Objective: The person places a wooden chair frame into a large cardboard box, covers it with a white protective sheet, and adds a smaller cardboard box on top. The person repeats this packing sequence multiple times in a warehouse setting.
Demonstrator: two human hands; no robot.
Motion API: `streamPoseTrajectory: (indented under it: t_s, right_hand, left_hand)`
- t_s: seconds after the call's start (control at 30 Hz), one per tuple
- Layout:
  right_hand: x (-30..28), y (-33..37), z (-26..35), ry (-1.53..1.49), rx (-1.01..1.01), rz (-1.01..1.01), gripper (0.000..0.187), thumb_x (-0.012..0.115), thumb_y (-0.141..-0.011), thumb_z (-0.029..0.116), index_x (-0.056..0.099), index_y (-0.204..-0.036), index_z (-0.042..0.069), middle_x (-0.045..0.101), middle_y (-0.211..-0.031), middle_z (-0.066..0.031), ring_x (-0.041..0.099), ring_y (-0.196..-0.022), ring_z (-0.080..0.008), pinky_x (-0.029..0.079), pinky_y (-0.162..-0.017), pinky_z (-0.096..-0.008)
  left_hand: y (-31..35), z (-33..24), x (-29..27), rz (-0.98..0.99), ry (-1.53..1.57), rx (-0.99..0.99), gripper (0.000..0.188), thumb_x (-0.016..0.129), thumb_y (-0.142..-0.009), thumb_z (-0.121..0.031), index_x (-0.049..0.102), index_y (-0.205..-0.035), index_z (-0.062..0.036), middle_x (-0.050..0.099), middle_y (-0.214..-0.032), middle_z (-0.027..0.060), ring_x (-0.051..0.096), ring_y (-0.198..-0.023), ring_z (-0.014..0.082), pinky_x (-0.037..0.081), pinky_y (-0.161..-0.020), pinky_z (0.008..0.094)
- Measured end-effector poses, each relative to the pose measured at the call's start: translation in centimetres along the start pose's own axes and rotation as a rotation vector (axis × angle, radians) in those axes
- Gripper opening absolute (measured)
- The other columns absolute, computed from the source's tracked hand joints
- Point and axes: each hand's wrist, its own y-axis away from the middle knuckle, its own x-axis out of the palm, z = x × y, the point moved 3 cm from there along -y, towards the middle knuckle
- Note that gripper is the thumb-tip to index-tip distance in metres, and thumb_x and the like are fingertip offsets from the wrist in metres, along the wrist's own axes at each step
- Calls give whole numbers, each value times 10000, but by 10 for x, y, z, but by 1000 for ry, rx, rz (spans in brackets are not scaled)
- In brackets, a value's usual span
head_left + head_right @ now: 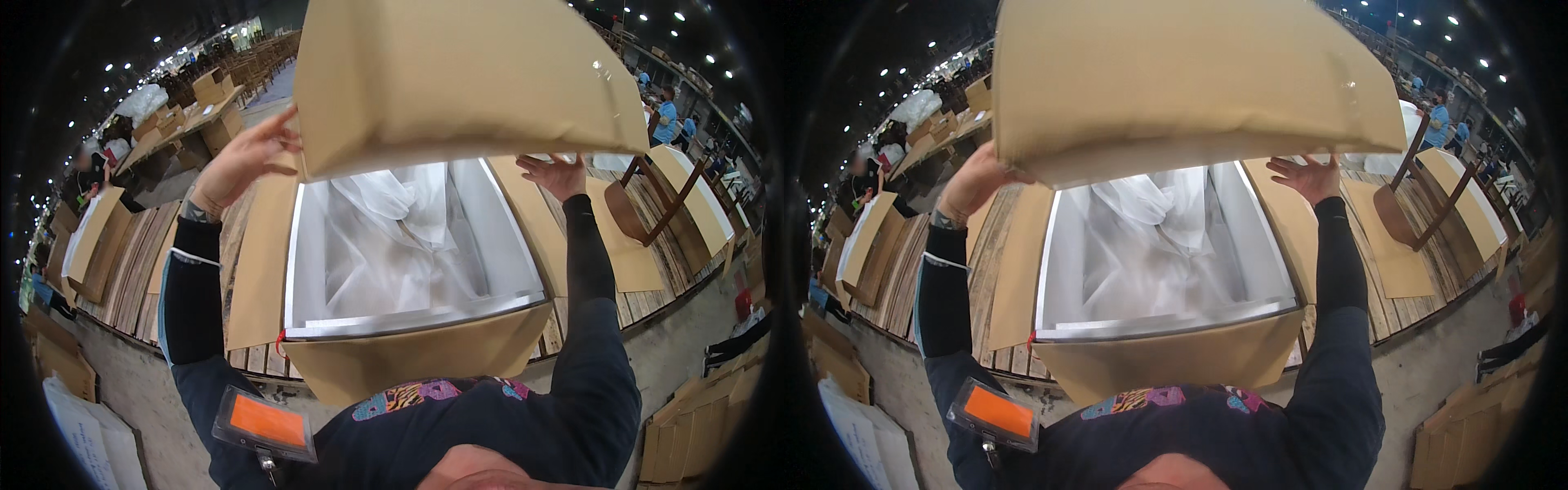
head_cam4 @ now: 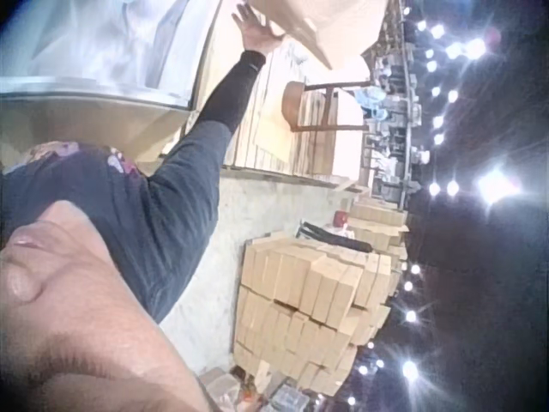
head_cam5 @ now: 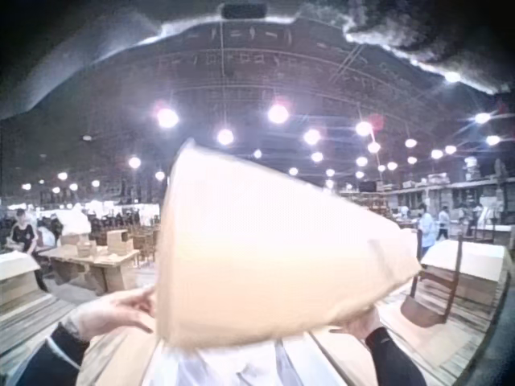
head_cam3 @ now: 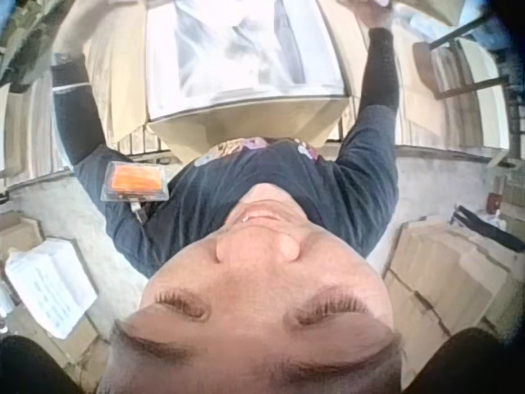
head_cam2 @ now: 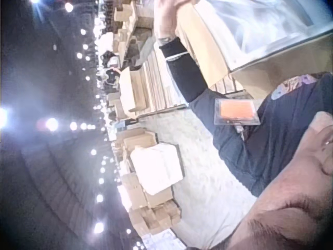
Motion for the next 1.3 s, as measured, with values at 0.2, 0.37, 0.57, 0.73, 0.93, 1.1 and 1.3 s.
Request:
streamPoseTrajectory:
  t_s: [0.2,0.37,0.57,0.73,0.93,1.1,1.3]
  right_hand:
    - [-47,12,-11,652,-2,-57,953,359,-915,749,228,-1535,37,347,-1498,-317,428,-1320,-495,414,-1034,-612]
    - [-89,-11,-52,909,101,-111,830,419,-957,653,320,-1503,37,419,-1470,-259,498,-1280,-410,457,-1002,-539]
    - [-63,-40,-34,1095,184,-145,683,492,-1006,539,431,-1465,36,507,-1436,-191,583,-1232,-309,510,-964,-451]
    - [-6,25,-52,1073,188,-229,587,588,-977,431,482,-1456,109,553,-1388,-154,564,-1243,-301,454,-1030,-406]
    - [70,59,-147,1888,238,425,998,780,-747,551,349,-1525,99,448,-1450,-292,461,-1335,-435,437,-1064,-472]
    - [91,63,-208,2235,561,637,1197,846,-638,557,210,-1584,192,281,-1552,-305,401,-1359,-500,441,-1046,-550]
    - [92,46,-229,2286,746,621,1318,873,-620,533,46,-1609,259,126,-1608,-298,226,-1409,-604,402,-1014,-685]
  left_hand:
    - [20,128,-49,-161,780,-63,786,720,-895,-368,367,-1525,-58,571,-1243,116,567,-1157,199,482,-976,328]
    - [33,219,-93,-486,545,-51,761,683,-924,-403,375,-1510,-27,578,-1289,131,561,-1199,214,465,-1005,318]
    - [5,248,-114,-669,-330,-179,758,640,-955,-459,383,-1491,11,580,-1362,153,546,-1266,239,438,-1045,306]
    - [39,246,-72,-567,-203,-238,876,678,-890,-548,376,-1500,4,453,-1503,198,410,-1408,319,322,-1147,479]
    - [56,276,44,73,-1180,-397,1125,755,-722,-661,257,-1576,-123,239,-1582,309,181,-1495,447,180,-1194,563]
    - [59,301,78,301,-1487,-520,1234,806,-658,-631,174,-1595,-133,162,-1584,354,147,-1477,524,155,-1173,632]
    - [53,324,79,347,-1642,-494,1246,848,-644,-537,166,-1586,-91,259,-1524,377,259,-1424,536,260,-1118,640]
